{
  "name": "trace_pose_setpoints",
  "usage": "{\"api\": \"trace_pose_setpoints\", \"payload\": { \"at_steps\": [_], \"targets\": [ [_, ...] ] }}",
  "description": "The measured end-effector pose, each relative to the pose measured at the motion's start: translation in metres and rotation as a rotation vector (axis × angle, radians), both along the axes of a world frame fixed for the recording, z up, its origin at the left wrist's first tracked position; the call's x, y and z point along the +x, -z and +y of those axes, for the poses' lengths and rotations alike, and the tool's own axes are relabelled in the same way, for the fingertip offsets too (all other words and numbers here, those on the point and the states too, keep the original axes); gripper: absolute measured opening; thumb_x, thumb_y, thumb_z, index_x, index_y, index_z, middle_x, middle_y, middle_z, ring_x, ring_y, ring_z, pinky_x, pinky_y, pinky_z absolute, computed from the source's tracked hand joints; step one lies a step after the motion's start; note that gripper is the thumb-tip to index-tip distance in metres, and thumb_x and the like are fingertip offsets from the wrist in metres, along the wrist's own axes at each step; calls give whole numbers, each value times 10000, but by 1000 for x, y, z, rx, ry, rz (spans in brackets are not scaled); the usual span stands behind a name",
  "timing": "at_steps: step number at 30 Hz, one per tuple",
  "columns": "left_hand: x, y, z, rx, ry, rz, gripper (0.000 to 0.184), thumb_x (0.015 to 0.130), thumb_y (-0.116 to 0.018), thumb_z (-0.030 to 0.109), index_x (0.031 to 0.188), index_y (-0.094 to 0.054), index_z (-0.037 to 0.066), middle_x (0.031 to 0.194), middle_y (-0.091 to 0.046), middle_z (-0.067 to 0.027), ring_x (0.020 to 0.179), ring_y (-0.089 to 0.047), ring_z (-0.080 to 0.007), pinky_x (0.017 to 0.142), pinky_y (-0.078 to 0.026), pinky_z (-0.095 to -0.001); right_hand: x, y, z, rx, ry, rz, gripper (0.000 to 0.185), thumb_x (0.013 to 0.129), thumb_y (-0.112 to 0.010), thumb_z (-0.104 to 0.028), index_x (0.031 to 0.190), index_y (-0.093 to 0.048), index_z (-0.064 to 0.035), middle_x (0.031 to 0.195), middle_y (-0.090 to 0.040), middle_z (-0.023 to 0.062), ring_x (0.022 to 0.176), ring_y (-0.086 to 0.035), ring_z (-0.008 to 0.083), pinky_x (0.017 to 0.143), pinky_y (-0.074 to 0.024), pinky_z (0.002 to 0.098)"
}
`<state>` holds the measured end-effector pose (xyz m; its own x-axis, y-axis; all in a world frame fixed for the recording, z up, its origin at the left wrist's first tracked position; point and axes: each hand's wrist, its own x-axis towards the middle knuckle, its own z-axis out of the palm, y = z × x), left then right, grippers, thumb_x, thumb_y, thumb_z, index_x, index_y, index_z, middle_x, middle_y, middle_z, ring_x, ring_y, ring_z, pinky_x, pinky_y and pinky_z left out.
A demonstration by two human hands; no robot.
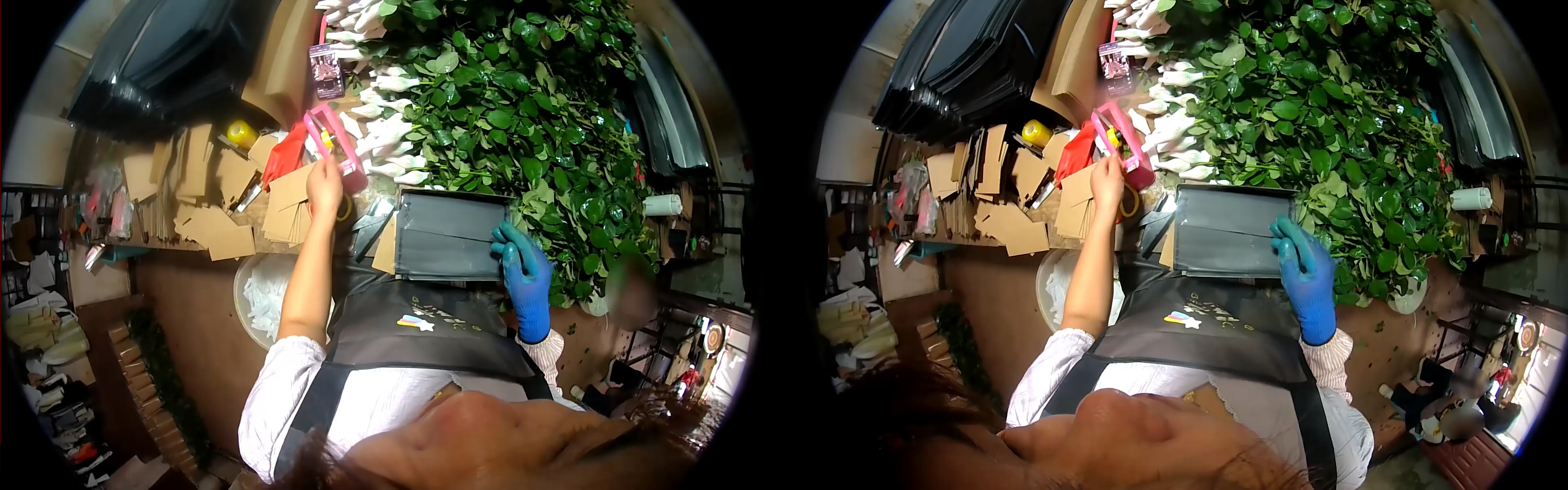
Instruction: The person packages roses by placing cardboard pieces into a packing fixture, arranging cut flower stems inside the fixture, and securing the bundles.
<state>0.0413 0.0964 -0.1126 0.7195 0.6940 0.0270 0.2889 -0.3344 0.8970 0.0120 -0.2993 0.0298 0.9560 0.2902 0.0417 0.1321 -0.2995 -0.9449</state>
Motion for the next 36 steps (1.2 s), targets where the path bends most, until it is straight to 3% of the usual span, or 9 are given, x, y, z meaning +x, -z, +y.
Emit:
{"api": "trace_pose_setpoints", "payload": {
  "at_steps": [6, 8, 12, 17, 21, 30, 32, 34, 36],
  "targets": [
    [-32, 25, -43, -225, 74, -17, 420, 1045, -553, 326, 776, -642, 17, 686, -594, -37, 675, -535, -114, 649, -442, -308, 0, -1, -1, -54, -15, 6, 350, 1015, -567, -83, 1345, -613, 23, 1209, -708, 181, 1009, -720, 216, 887, -579, 334],
    [-31, 52, -36, -215, 41, 75, 394, 1037, -550, 322, 819, -656, 12, 717, -651, -107, 689, -622, -206, 668, -481, -371, 3, -6, 2, -92, -52, -11, 349, 1009, -566, -76, 1340, -619, 18, 1197, -714, 177, 994, -724, 210, 884, -579, 332],
    [-39, 22, -39, 476, 241, 406, 339, 1017, -538, 320, 943, -670, 17, 894, -691, -249, 889, -666, -442, 755, -508, -526, 3, -10, 3, -84, -15, -38, 343, 1001, -573, -75, 1327, -630, 15, 1179, -723, 171, 971, -727, 199, 859, -573, 318],
    [-62, -96, -99, -83, 412, 171, 323, 1020, -554, 278, 890, -634, -7, 842, -657, -230, 830, -645, -412, 744, -501, -453, -3, -12, -2, -8, 11, 32, 345, 1001, -587, -78, 1331, -630, 11, 1187, -720, 175, 970, -726, 198, 857, -569, 310],
    [-52, -113, -144, 547, 649, 293, 401, 978, -611, 395, 797, -714, 53, 750, -701, -190, 722, -686, -415, 640, -540, -493, -1, -13, 9, -22, -79, -65, 324, 969, -637, -71, 1284, -664, -1, 1134, -739, 163, 945, -738, 216, 835, -574, 316],
    [-88, -130, -110, 506, 654, 674, 648, 884, -665, 638, 615, -700, 51, 576, -634, -129, 588, -658, -305, 607, -514, -420, 1, -21, 26, -69, -273, -212, 309, 938, -661, -65, 1242, -681, -12, 1092, -741, 159, 937, -732, 291, 817, -578, 365],
    [-97, -124, -88, 185, 637, 677, 532, 883, -726, 526, 698, -658, 33, 671, -671, -146, 679, -669, -304, 671, -509, -405, 2, -13, 32, -32, -283, -172, 327, 934, -663, -65, 1257, -673, -12, 1094, -741, 158, 941, -731, 292, 823, -578, 368],
    [-94, -68, -58, -103, 398, 202, 417, 885, -761, 410, 830, -634, 17, 770, -663, -126, 728, -629, -259, 716, -496, -388, 6, -14, 43, 5, -315, -150, 332, 937, -658, -74, 1265, -669, -18, 1106, -737, 160, 948, -729, 290, 828, -575, 363],
    [-64, -41, -30, 138, 111, 89, 367, 920, -739, 343, 1056, -679, 7, 856, -593, -124, 831, -594, -252, 752, -488, -379, 7, -16, 55, 25, -358, -127, 334, 943, -651, -84, 1272, -667, -25, 1104, -732, 161, 944, -724, 277, 831, -571, 351]
  ]
}}
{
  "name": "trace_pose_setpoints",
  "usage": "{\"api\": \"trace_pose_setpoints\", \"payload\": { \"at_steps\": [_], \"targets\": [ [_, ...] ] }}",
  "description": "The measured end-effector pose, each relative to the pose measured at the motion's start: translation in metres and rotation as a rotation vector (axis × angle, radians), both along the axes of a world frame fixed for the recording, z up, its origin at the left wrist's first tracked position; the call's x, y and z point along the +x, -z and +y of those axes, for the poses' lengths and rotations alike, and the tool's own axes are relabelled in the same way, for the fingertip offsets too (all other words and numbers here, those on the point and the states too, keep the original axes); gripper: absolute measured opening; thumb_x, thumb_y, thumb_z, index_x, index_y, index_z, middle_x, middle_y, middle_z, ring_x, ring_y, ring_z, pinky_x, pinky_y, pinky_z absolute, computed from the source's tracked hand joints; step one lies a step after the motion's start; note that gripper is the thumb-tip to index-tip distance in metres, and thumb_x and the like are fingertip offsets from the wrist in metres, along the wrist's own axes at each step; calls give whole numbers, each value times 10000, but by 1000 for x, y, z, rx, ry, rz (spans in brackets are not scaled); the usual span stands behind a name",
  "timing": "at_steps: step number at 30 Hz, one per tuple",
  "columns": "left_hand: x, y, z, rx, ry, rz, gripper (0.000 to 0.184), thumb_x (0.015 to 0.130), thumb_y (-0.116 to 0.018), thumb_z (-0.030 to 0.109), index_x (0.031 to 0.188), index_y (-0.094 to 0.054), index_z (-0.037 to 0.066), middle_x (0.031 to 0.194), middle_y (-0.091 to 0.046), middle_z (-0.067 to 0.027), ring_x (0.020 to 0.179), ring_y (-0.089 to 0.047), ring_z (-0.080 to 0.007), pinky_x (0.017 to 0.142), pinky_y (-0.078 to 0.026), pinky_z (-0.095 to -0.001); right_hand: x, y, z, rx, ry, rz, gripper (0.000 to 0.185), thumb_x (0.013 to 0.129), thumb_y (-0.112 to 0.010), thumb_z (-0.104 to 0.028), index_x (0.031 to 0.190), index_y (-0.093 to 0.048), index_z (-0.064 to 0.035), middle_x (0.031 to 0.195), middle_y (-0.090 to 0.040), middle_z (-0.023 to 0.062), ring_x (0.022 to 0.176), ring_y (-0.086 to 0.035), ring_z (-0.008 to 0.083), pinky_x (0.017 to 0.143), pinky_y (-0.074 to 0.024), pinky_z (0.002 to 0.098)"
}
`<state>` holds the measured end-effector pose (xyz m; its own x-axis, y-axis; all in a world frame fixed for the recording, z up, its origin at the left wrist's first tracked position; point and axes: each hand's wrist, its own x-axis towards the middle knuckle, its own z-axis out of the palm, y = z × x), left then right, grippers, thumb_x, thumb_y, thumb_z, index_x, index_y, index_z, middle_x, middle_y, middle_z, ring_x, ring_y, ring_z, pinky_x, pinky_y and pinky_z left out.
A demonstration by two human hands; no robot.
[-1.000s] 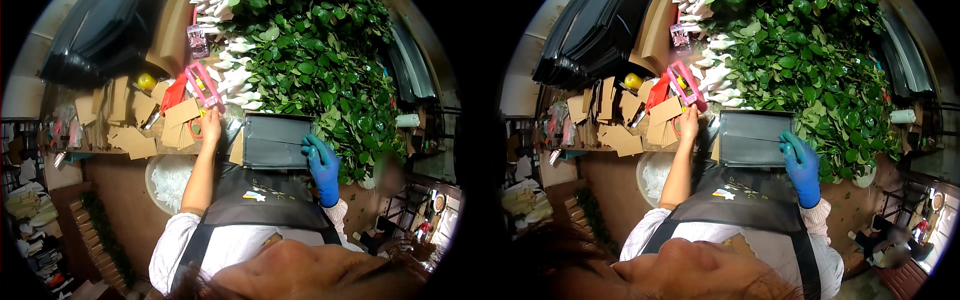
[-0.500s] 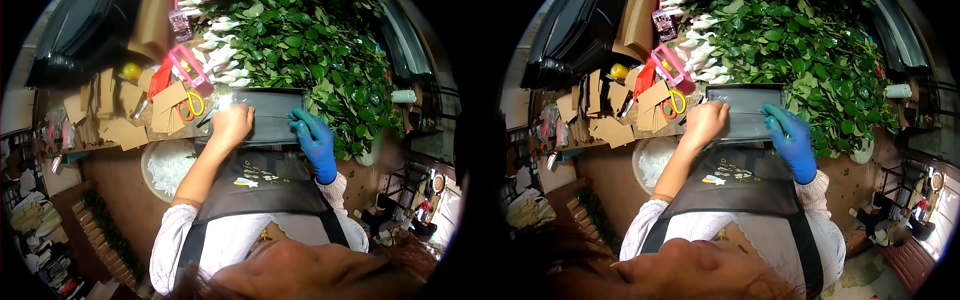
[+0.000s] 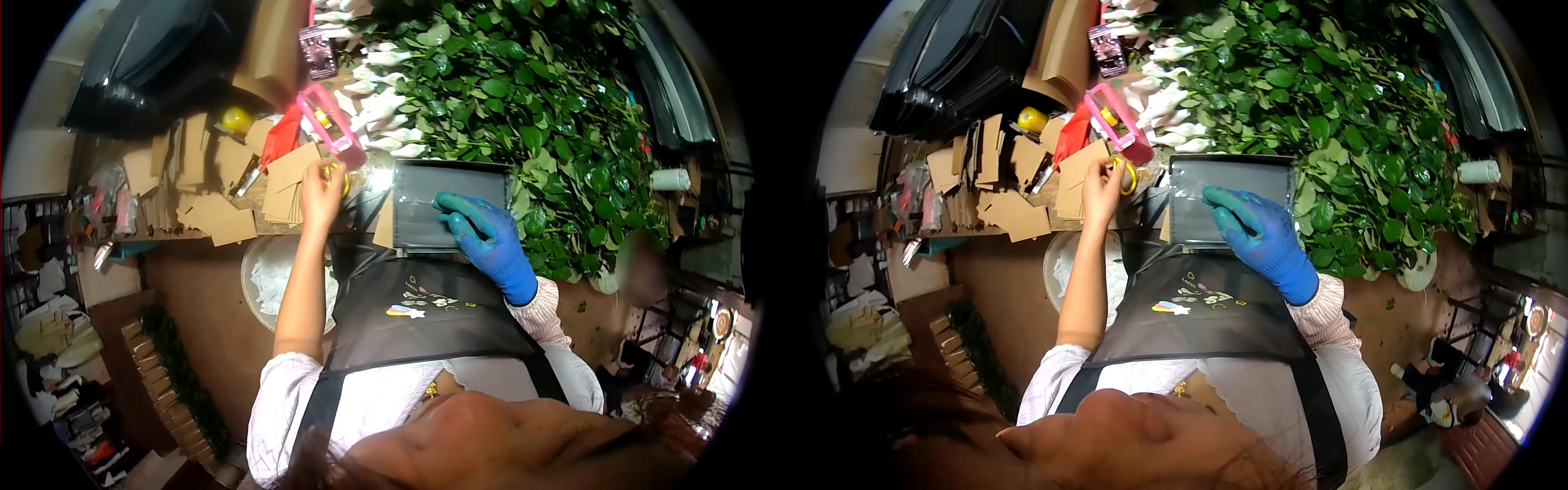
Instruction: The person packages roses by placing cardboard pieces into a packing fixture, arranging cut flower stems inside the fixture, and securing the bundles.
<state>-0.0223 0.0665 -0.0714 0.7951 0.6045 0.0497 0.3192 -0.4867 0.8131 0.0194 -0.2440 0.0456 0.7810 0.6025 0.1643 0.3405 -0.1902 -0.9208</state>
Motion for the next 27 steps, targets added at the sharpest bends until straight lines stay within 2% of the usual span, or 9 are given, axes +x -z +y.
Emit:
{"api": "trace_pose_setpoints", "payload": {
  "at_steps": [1, 2, 4, 8, 10, 14, 18, 22, 27],
  "targets": [
    [17, 19, 15, 53, -72, -6, 407, 927, -735, 351, 1077, -687, -25, 805, -606, -103, 781, -601, -220, 737, -490, -363, 1, -1, 8, -2, -24, 4, 334, 947, -646, -90, 1275, -667, -29, 1098, -729, 160, 937, -721, 265, 832, -567, 343],
    [36, 38, 30, -240, -37, -66, 381, 944, -740, 337, 1031, -691, -30, 805, -640, -18, 706, -547, -100, 649, -459, -275, 1, -4, 15, -7, -45, 6, 333, 952, -641, -96, 1278, -666, -32, 1091, -726, 159, 930, -718, 253, 833, -564, 334],
    [62, 42, 44, -680, -46, 96, 331, 955, -727, 333, 1002, -709, 6, 744, -611, 23, 613, -479, -63, 562, -377, -236, 3, -13, 25, -69, -140, 141, 333, 992, -607, -133, 1306, -642, -29, 1173, -690, 135, 1002, -675, 198, 892, -534, 316],
    [60, 40, 25, -669, -115, -171, 285, 982, -680, 335, 908, -703, 61, 688, -564, 45, 542, -388, -41, 499, -278, -239, 7, 0, 36, -39, -256, 579, 347, 1064, -528, -214, 1334, -600, -9, 1299, -643, 118, 1129, -643, 174, 977, -517, 318],
    [17, -35, -17, -751, -73, -125, 273, 997, -653, 327, 862, -670, 91, 650, -479, 73, 527, -350, -38, 477, -244, -248, 10, 13, 47, 89, -260, 807, 372, 1082, -505, -255, 1356, -577, -14, 1244, -651, 107, 1097, -644, 167, 967, -531, 315],
    [-51, -87, -91, -908, 31, -71, 216, 1028, -630, 289, 969, -649, 82, 647, -443, 77, 536, -370, -39, 487, -277, -238, 21, 27, 79, 19, -302, 1040, 424, 1063, -559, -338, 1335, -592, -14, 1216, -670, 102, 1009, -670, 160, 893, -565, 312],
    [-78, -86, -69, -1562, 282, 85, 351, 1070, -509, 295, 1209, -621, -8, 655, -440, 39, 510, -335, -55, 444, -271, -228, 28, 53, 89, 69, -340, 627, 339, 1042, -577, -302, 1202, -692, -26, 1130, -718, 92, 973, -668, 119, 717, -575, 267],
    [-40, -21, -20, -1220, 118, 150, 437, 1058, -500, 391, 1167, -647, -6, 698, -523, 21, 480, -344, -41, 414, -268, -213, 14, 16, 74, -160, -293, 900, 302, 1039, -594, -268, 1128, -710, -5, 998, -750, 80, 823, -704, 104, 702, -569, 260],
    [40, 39, 29, -1191, 85, 195, 362, 947, -718, 392, 1042, -723, 43, 746, -655, 4, 452, -411, -25, 398, -287, -186, 3, 39, 72, -232, -296, 768, 284, 1017, -593, -268, 1060, -726, -20, 926, -759, 89, 714, -708, 120, 672, -576, 271]
  ]
}}
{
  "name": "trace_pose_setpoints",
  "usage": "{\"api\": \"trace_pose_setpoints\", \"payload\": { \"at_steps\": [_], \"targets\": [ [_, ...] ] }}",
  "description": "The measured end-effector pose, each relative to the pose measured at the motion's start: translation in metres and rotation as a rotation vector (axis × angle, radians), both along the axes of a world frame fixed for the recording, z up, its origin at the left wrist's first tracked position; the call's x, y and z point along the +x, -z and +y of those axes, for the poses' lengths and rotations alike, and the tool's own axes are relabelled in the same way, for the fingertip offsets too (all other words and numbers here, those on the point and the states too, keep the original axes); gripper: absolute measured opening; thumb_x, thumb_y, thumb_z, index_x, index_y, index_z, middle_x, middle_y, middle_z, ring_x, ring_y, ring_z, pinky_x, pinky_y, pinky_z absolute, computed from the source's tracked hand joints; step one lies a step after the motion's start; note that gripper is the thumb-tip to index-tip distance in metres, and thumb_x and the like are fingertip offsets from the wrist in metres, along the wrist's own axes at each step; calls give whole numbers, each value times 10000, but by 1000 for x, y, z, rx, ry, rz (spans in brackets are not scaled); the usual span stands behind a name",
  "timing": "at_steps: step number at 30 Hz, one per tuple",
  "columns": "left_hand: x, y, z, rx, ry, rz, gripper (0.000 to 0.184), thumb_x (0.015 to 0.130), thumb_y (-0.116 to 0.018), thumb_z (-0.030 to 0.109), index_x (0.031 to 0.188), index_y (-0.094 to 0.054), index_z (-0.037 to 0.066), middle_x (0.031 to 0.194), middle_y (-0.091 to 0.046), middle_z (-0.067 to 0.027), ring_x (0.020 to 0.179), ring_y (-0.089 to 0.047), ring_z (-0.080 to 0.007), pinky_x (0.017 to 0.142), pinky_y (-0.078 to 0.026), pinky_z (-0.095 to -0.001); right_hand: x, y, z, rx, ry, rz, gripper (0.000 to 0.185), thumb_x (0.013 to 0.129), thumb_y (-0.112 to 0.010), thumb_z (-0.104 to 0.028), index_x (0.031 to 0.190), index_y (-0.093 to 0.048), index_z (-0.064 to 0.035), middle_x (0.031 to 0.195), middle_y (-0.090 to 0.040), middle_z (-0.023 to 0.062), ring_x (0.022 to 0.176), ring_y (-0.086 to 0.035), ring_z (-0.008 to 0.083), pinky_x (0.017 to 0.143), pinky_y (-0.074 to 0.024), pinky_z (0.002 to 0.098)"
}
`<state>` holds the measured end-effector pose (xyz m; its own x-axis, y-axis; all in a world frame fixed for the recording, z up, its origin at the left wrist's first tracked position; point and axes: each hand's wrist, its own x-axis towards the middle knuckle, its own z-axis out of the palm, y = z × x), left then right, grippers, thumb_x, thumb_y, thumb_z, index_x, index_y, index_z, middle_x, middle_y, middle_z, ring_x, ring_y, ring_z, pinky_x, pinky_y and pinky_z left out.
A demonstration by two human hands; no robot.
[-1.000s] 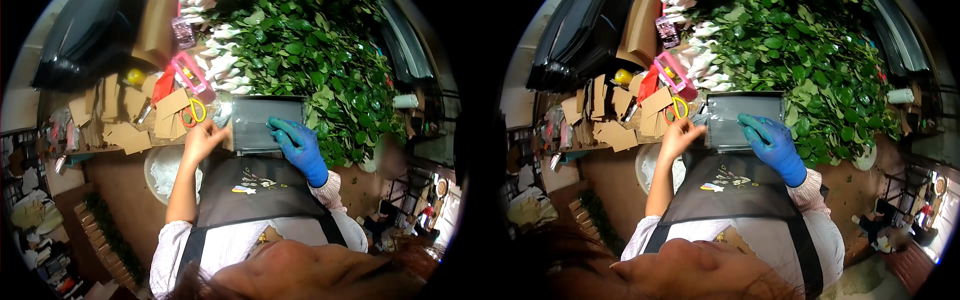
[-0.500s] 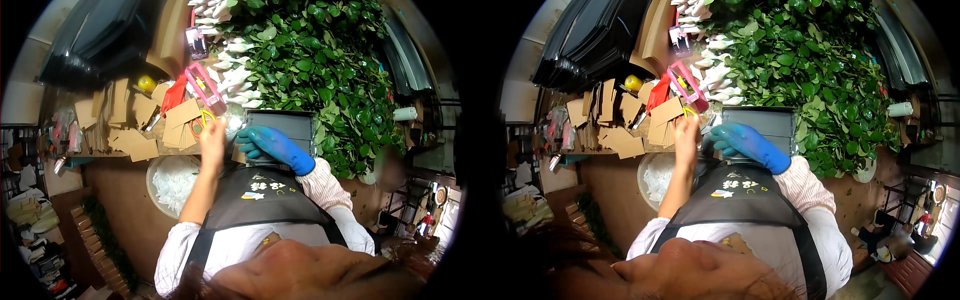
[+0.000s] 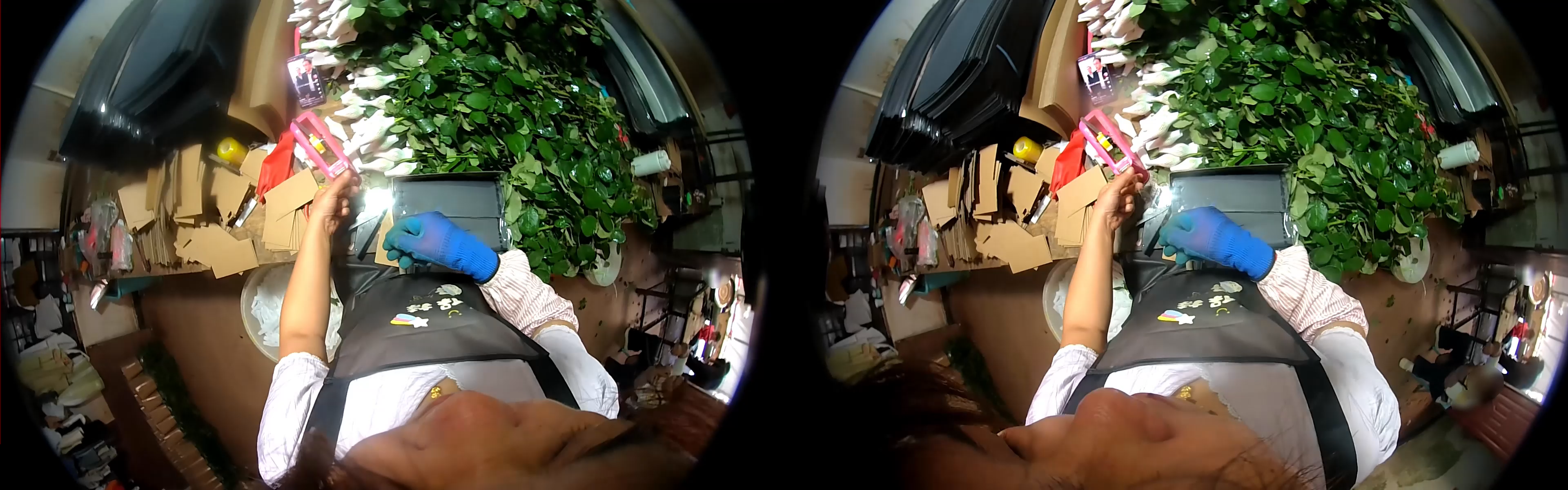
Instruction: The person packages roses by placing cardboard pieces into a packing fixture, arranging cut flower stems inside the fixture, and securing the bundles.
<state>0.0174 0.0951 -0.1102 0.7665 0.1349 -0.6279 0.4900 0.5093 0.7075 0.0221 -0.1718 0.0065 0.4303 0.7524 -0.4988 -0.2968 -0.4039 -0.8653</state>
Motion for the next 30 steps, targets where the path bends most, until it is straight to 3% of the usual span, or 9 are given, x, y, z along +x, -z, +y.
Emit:
{"api": "trace_pose_setpoints", "payload": {
  "at_steps": [7, 9, 10, 12, 17, 21, 23, 27, 30],
  "targets": [
    [4, -1, -8, 393, 25, -136, 249, 971, -674, 253, 1031, -748, 23, 821, -739, -52, 493, -478, -36, 428, -316, -206, -1, -12, -7, -34, -87, -336, 360, 990, -555, -371, 1057, -740, -69, 892, -767, 78, 751, -737, 149, 727, -581, 312],
    [4, -27, -12, 363, 83, -100, 244, 988, -642, 236, 1041, -740, 19, 821, -733, -26, 526, -497, -39, 424, -297, -195, -3, -3, -25, 70, -80, -468, 360, 991, -558, -368, 1049, -738, -62, 894, -767, 75, 771, -739, 146, 738, -578, 313],
    [9, -18, -7, 232, 71, 9, 240, 994, -626, 241, 1029, -732, 29, 809, -724, -19, 521, -501, -47, 422, -301, -195, -4, -10, -33, 66, 10, -188, 344, 986, -566, -369, 1050, -742, -80, 906, -765, 91, 791, -741, 196, 754, -577, 340],
    [10, 17, -8, -92, -35, 165, 234, 1008, -578, 258, 978, -705, 64, 754, -688, -8, 515, -521, -74, 410, -315, -215, -8, 5, -36, 115, 54, -213, 333, 974, -573, -376, 1048, -737, -95, 916, -758, 115, 787, -732, 256, 753, -571, 379],
    [1, 59, -34, 75, -53, 203, 300, 1004, -527, 280, 877, -680, 54, 620, -616, -10, 472, -504, -105, 393, -322, -262, -2, 25, -26, 5, -4, -554, 339, 938, -579, -394, 1042, -705, -98, 911, -735, 155, 797, -703, 360, 761, -551, 452],
    [3, 3, -59, 523, -233, -372, 295, 1015, -600, 314, 919, -715, 59, 695, -640, -2, 530, -494, -75, 499, -354, -206, -7, 2, -62, 297, -25, -642, 324, 985, -602, -374, 1164, -702, -123, 984, -743, 123, 795, -720, 280, 757, -559, 385],
    [7, -54, -80, 590, -226, -641, 205, 983, -671, 244, 959, -748, 55, 836, -671, -50, 715, -585, -119, 673, -446, -226, -17, -22, -93, 261, 60, -164, 361, 1027, -586, -397, 1177, -708, -92, 1083, -755, 84, 823, -731, 163, 731, -565, 292],
    [37, -119, -139, 1716, 214, -1075, 135, 903, -743, 221, 1019, -801, 182, 1269, -642, -111, 1090, -580, -258, 914, -446, -384, -37, -27, -160, 370, 237, 88, 445, 1042, -557, -442, 1138, -703, -32, 1080, -759, 105, 840, -736, 149, 703, -562, 239],
    [69, -111, -200, 1816, 366, -1286, 234, 814, -792, 252, 1047, -807, 266, 1443, -547, -119, 1304, -471, -368, 1093, -351, -515, -56, -10, -199, 391, 482, 127, 461, 1050, -547, -447, 1080, -695, -11, 1033, -760, 145, 798, -747, 183, 646, -568, 243]
  ]
}}
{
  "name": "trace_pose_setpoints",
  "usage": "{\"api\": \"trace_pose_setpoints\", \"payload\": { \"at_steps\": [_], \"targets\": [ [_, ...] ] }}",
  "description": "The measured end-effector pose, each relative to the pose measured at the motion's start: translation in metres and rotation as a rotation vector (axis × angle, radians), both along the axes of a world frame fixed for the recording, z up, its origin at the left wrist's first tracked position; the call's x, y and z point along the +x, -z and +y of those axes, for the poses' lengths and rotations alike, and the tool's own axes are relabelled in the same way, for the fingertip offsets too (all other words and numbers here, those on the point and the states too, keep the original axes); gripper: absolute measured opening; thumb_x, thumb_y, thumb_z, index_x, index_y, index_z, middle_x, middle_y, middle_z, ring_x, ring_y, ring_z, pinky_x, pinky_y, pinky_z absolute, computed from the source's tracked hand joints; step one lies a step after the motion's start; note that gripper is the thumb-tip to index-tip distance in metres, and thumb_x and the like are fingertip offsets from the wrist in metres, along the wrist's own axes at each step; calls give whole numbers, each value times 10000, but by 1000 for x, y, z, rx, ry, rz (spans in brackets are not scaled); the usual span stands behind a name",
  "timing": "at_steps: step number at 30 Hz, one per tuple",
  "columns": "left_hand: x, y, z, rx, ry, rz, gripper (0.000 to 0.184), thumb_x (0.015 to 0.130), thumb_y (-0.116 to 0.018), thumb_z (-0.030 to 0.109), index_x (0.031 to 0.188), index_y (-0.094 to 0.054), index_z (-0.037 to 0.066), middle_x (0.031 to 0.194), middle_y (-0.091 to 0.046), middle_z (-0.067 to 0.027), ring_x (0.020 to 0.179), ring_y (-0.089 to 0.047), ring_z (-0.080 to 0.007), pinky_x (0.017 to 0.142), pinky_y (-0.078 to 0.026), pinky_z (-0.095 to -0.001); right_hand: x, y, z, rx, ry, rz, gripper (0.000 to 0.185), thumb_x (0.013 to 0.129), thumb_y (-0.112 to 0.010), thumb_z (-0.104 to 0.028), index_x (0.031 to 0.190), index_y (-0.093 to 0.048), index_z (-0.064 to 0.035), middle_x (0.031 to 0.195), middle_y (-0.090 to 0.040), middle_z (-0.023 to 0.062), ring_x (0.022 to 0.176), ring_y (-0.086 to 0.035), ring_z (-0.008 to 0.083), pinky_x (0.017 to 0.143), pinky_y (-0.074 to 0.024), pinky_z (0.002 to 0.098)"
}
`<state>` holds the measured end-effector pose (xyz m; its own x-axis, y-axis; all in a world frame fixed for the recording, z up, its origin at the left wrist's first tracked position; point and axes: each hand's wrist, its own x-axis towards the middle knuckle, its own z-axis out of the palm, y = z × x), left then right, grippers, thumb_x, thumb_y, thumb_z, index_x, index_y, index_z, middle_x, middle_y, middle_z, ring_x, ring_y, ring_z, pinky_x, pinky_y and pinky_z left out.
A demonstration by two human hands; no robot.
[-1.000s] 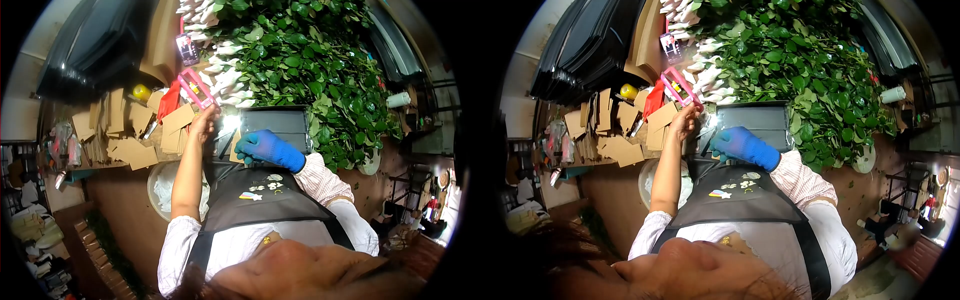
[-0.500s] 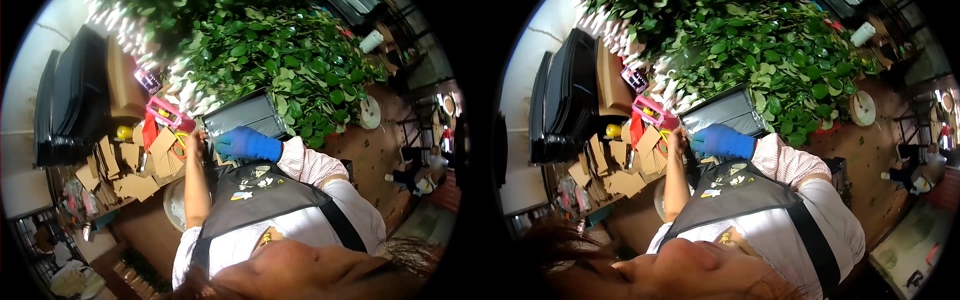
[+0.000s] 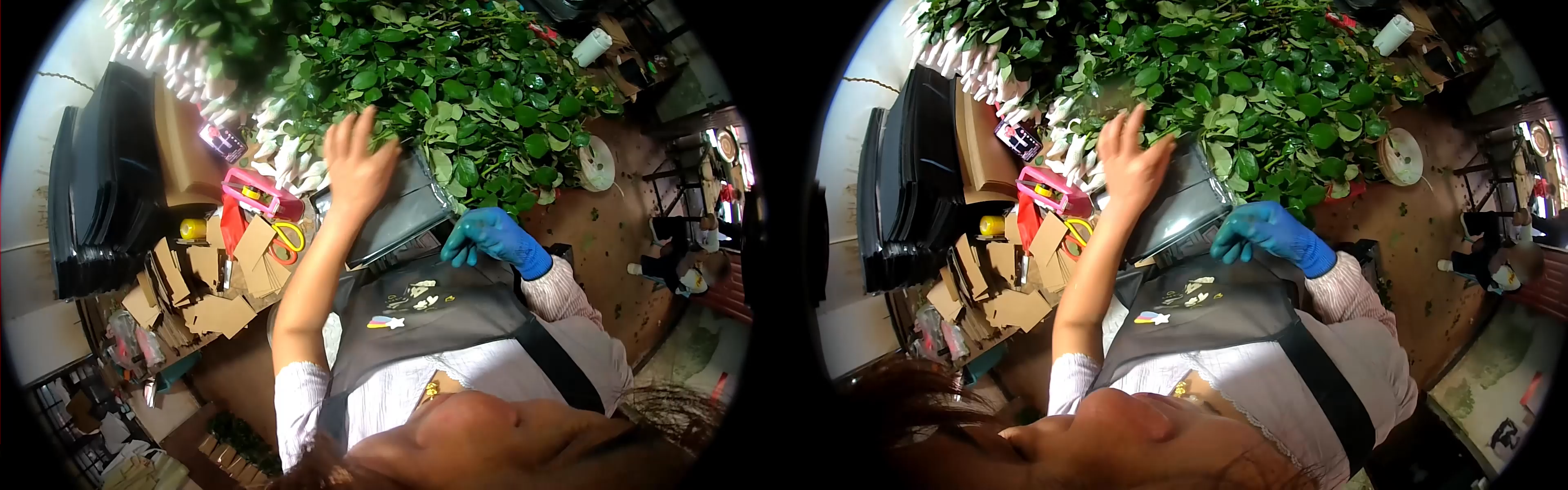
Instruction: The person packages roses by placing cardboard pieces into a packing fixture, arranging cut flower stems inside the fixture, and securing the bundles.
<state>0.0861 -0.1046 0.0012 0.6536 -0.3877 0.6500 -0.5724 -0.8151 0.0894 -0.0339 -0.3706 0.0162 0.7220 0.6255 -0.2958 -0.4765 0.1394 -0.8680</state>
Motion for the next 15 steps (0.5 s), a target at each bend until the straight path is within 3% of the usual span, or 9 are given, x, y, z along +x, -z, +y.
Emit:
{"api": "trace_pose_setpoints", "payload": {
  "at_steps": [2, 4, 5, 7, 9, 10, 12, 13, 15],
  "targets": [
    [19, 11, -33, 73, 27, 41, 290, 808, -781, 265, 1094, -792, 313, 1562, -432, -121, 1408, -386, -379, 1160, -287, -569, -16, 17, -10, -135, 208, 70, 477, 1062, -519, -454, 1075, -678, -5, 1006, -759, 163, 762, -745, 191, 606, -563, 249],
    [37, 26, -59, 136, 30, 66, 363, 855, -718, 281, 1205, -741, 373, 1635, -327, -124, 1489, -294, -387, 1206, -198, -624, -40, 44, -22, -122, 233, 71, 480, 1064, -516, -452, 1082, -672, 2, 1010, -759, 162, 758, -744, 191, 607, -560, 247],
    [40, 28, -65, 306, 19, 42, 405, 893, -664, 274, 1283, -699, 377, 1629, -336, -132, 1497, -287, -391, 1208, -182, -633, -52, 53, -26, -114, 243, 75, 482, 1065, -514, -451, 1086, -669, 5, 1012, -760, 162, 756, -744, 191, 608, -558, 246],
    [42, 42, -76, 370, -59, 187, 451, 917, -630, 256, 1362, -643, 327, 1623, -341, -155, 1493, -292, -396, 1199, -199, -641, -70, 63, -19, -184, 200, 172, 479, 1066, -512, -454, 1096, -664, 0, 1020, -762, 131, 786, -735, 168, 634, -554, 243],
    [47, 44, -76, 302, -119, 272, 515, 922, -617, 230, 1435, -567, 237, 1605, -361, -177, 1486, -300, -405, 1189, -224, -645, -71, 79, -10, -224, 190, 261, 464, 1072, -490, -438, 1144, -671, -17, 1018, -764, 108, 744, -711, 146, 622, -532, 235],
    [45, 39, -74, 241, -100, 319, 533, 910, -652, 183, 1429, -540, 138, 1548, -415, -197, 1452, -339, -417, 1177, -286, -588, -67, 89, -7, -256, 201, 279, 446, 1073, -494, -416, 1138, -674, -13, 991, -760, 99, 740, -704, 144, 624, -532, 236],
    [44, 29, -66, -161, 71, 424, 527, 899, -675, 148, 1408, -542, 104, 1497, -453, -205, 1415, -377, -420, 1161, -324, -540, -57, 114, -3, -325, 208, 311, 409, 1075, -502, -370, 1127, -678, -5, 939, -754, 82, 733, -690, 140, 627, -532, 239],
    [44, 21, -60, -366, 151, 460, 525, 894, -686, 131, 1397, -544, 87, 1471, -471, -209, 1397, -395, -422, 1153, -343, -515, -49, 136, -2, -468, 221, 223, 379, 1066, -512, -337, 1110, -684, -3, 911, -745, 78, 732, -689, 160, 631, -539, 272],
    [33, -2, -45, -465, 126, 408, 456, 908, -668, 89, 1350, -564, 59, 1379, -539, -205, 1317, -472, -396, 1119, -377, -458, -22, 174, -2, -744, 235, 13, 320, 1048, -533, -271, 1078, -698, 2, 856, -726, 70, 731, -686, 200, 638, -553, 337]
  ]
}}
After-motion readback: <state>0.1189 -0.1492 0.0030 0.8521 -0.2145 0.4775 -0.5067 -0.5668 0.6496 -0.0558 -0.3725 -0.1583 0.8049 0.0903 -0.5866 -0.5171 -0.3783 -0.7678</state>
